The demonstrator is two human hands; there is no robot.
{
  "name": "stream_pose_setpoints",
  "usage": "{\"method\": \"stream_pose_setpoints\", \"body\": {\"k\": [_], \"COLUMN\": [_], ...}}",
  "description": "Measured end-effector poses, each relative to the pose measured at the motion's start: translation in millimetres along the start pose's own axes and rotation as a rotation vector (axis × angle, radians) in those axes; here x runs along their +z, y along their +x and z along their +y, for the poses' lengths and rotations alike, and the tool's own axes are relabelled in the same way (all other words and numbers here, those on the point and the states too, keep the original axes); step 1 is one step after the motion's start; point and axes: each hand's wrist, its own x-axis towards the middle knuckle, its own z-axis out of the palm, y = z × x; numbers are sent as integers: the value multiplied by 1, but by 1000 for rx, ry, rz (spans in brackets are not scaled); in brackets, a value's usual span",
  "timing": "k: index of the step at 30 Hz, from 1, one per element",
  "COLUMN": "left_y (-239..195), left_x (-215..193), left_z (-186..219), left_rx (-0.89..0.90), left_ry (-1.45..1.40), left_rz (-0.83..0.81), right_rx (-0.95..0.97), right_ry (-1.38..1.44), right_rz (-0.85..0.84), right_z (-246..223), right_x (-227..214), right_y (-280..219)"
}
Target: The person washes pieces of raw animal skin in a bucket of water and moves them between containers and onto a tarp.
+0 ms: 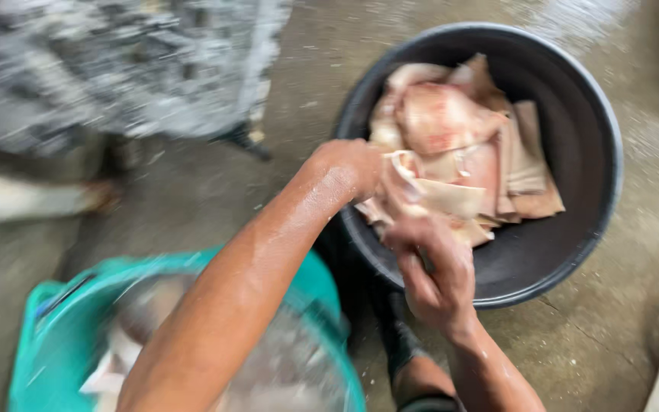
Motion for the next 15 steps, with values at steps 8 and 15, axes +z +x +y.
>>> {"method": "stream_pose_setpoints", "body": {"k": [8,15], "left_y": [-332,-375], "left_x": [139,355], "left_z": [-82,-80], "left_rx": [-62,-577], "left_ry": [-521,-612], "left_rz": [841,539], "right_rx": [-166,12], "right_ry": [-137,-713], "right_rz": [-778,-602], "right_z": [-74,-72], "right_x": [131,250], "right_y": [-85,-150]}}
